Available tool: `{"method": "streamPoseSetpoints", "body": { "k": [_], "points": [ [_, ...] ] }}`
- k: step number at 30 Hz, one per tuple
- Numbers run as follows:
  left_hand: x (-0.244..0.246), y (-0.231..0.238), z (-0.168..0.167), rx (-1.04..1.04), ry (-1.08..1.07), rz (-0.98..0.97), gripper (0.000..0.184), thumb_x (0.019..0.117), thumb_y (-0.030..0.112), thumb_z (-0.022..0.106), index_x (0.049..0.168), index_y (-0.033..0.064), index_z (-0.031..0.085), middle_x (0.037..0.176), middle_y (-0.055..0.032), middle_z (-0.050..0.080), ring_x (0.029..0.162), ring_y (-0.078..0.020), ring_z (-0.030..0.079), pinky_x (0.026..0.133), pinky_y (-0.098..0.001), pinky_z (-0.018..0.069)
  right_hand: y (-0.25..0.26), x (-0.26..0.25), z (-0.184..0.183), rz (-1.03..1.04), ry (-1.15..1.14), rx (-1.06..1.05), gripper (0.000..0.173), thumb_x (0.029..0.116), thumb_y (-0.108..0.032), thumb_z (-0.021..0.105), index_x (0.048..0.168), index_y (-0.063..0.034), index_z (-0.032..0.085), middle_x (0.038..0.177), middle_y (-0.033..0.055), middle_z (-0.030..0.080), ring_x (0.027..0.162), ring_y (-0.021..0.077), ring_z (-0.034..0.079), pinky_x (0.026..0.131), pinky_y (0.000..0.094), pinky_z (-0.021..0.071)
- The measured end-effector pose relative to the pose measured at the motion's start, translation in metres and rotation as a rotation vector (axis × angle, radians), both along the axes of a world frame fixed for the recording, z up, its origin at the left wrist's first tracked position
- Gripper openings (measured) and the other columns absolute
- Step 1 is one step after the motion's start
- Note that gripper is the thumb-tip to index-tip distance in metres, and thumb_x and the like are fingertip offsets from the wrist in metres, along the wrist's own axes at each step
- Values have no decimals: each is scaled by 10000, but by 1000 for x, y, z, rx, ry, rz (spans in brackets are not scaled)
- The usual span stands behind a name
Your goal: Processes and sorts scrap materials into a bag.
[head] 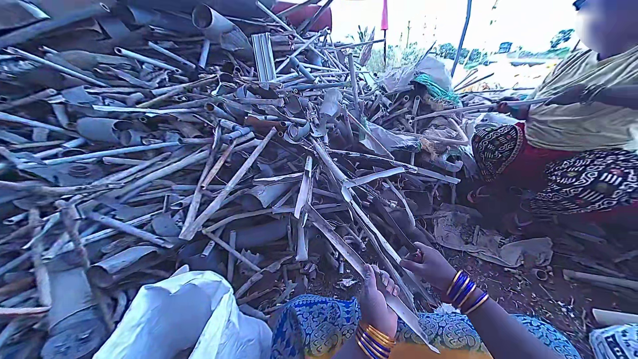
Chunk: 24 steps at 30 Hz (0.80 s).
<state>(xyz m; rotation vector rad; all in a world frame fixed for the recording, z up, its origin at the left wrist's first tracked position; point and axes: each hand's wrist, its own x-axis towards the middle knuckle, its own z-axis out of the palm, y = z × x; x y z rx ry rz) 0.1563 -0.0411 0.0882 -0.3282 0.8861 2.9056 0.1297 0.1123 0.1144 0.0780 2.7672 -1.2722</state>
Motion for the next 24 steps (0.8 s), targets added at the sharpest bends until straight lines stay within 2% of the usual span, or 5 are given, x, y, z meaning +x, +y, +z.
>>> {"method": "streamPoseSetpoints", "body": {
  "k": [4,9,14,18,24],
  "points": [
    [-9,8,-12,-27,28,1,421,1142,252,247,846,108,511,570,33,516,457,-69,531,475,-198,493,-20,-17,-2,24,-150,108,533,933,-311,767,1241,78,573,1081,236,652,1007,334,638,939,496,489],
    [-15,14,-25,-194,22,-10,397,1140,237,280,852,98,516,605,28,535,530,-67,567,552,-199,522,-24,-26,-3,86,-274,301,506,959,-283,709,1314,32,537,1166,250,652,1112,397,647,956,574,501],
    [-4,20,-6,-190,23,-35,390,1142,256,261,879,106,507,615,36,530,531,-58,560,550,-196,514,-7,-17,9,163,-163,311,410,992,-197,639,1303,42,521,1068,247,650,1013,385,654,906,551,505],
    [17,22,21,-60,20,-115,395,1141,272,242,874,117,487,588,34,495,496,-75,537,524,-204,504,18,7,16,150,-17,155,284,955,-126,657,1170,36,567,856,146,582,771,250,572,731,435,473],
    [62,37,25,24,-18,-275,400,1139,255,206,890,98,477,594,25,494,482,-65,515,510,-191,488,52,58,17,137,4,211,218,907,-128,669,1055,15,598,746,98,546,675,205,540,633,403,438]
  ]
}}
